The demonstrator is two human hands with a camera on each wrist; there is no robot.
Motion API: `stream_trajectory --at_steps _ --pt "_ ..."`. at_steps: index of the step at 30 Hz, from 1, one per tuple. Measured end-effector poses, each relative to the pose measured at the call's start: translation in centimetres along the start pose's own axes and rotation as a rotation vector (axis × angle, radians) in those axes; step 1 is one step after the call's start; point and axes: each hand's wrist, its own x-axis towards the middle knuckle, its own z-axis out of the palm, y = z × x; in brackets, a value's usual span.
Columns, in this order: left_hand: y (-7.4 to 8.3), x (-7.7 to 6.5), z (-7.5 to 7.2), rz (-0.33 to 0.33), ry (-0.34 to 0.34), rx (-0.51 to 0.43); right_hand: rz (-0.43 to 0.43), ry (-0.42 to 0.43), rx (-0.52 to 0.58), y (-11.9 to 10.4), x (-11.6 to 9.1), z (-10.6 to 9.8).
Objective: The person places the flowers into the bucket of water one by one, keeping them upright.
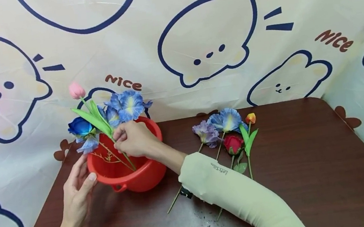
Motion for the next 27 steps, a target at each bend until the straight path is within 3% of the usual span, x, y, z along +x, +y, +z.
stream_trajectory --at_steps 17,21,27 --pt "0.0 0.0 0.0 -0.012 0.001 0.006 0.071 -0.082 0.083 0.5 1.1 -0.1" --pt "0.0 0.0 0.0 -0.017 0.000 0.003 0.054 -0.043 0.039 0.4 0.9 -0.2" --pt "0.1 -0.1 0.0 -0.023 -0.001 0.001 -0.041 0.074 -0.097 -0.2 -0.5 -1.0"
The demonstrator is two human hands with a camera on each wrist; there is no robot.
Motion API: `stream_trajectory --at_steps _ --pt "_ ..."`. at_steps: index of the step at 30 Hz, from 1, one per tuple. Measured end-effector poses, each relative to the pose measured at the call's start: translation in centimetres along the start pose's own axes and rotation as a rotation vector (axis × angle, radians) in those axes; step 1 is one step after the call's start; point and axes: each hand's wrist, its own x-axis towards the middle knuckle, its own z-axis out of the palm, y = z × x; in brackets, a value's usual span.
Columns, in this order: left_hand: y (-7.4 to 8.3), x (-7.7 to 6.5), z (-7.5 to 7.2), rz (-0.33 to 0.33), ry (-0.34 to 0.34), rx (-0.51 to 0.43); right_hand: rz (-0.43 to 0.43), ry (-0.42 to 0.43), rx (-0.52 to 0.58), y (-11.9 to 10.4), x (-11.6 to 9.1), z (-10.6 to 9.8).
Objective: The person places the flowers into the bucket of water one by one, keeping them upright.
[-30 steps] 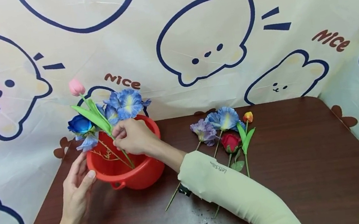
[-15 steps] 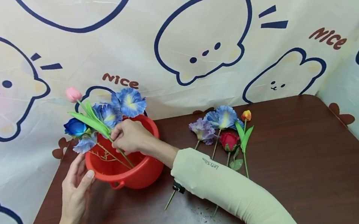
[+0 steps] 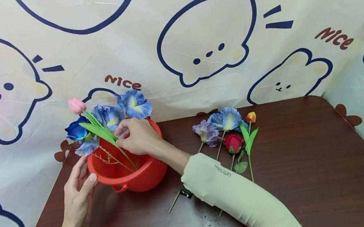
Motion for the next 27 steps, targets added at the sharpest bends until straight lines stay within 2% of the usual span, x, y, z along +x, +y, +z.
stream_trajectory --at_steps 2,6,10,17,22,27 --pt "0.0 0.0 0.0 0.000 -0.001 0.005 -0.032 0.010 0.029 -0.2 -0.9 -0.8" --pt "0.1 0.1 0.1 -0.001 0.002 0.005 -0.075 0.022 0.154 -0.4 -2.8 -3.0" --pt "0.0 0.1 0.1 0.000 0.005 -0.001 -0.077 0.068 0.231 0.2 -4.8 -5.2" --pt "-0.1 0.2 0.1 0.016 0.003 -0.011 -0.024 0.189 0.343 3.3 -8.2 -9.2" --pt "-0.1 0.2 0.1 0.009 0.000 -0.011 0.011 0.265 0.354 5.9 -10.1 -11.7" --pt "0.0 0.1 0.1 0.000 0.005 -0.014 0.061 0.301 0.335 8.1 -11.9 -13.8"
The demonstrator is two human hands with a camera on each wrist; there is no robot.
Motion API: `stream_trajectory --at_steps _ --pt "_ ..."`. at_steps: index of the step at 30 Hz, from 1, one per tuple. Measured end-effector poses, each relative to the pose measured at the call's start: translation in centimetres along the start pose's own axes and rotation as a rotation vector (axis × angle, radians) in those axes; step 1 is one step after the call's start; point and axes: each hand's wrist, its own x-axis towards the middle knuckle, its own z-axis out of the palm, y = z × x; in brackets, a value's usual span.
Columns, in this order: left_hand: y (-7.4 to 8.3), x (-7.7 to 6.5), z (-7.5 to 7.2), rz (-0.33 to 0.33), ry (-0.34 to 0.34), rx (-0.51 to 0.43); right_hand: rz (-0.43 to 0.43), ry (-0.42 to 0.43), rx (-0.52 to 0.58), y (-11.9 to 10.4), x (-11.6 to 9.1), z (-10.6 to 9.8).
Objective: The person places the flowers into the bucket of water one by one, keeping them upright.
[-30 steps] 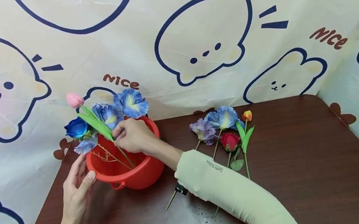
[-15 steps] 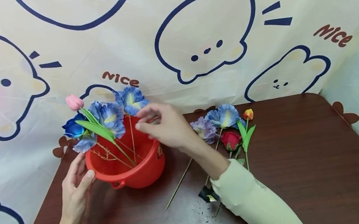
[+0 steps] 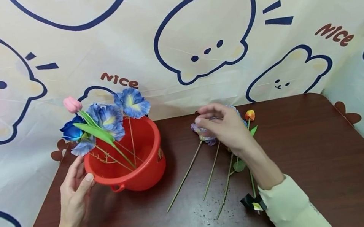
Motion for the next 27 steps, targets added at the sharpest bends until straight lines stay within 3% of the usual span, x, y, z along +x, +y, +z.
stream_trajectory --at_steps 7,17,23,27 --pt "0.1 -0.1 -0.1 -0.002 0.000 -0.016 0.022 0.042 0.022 1.7 -1.2 -3.2" --pt "0.1 -0.1 0.1 -0.008 -0.001 -0.019 0.076 0.056 -0.024 3.4 -2.2 -5.7" --pt "0.2 0.0 0.2 -0.005 -0.001 -0.024 0.084 0.088 0.022 4.5 -3.2 -7.9" --pt "0.2 -0.1 0.2 -0.015 0.005 -0.018 0.120 0.089 -0.023 5.3 -3.5 -8.9"
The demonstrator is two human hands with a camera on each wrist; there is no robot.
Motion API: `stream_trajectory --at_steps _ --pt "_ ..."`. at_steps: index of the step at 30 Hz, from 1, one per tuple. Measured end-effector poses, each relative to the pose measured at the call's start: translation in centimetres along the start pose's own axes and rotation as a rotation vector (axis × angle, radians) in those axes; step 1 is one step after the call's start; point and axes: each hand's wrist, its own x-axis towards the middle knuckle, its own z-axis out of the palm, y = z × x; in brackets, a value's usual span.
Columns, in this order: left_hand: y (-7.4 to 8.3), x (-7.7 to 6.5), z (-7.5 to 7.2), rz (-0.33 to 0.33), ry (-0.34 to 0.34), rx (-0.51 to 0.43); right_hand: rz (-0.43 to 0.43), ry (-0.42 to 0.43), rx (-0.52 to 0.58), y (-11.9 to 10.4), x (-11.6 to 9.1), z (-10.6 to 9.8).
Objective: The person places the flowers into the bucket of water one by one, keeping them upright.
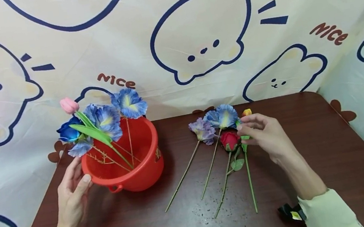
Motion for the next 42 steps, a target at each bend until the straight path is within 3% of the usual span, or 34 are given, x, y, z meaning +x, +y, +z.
stream_trajectory --at_steps 15,31,42 --pt "-0.1 -0.1 -0.1 0.011 0.003 -0.012 0.098 -0.006 -0.111 3.2 -0.2 -1.7" --pt "-0.2 0.0 -0.2 0.018 -0.006 -0.007 0.235 -0.082 -0.221 6.2 0.2 -2.8" --pt "-0.1 0.0 -0.2 0.007 -0.012 -0.003 0.280 -0.022 -0.345 5.9 1.9 -2.1"
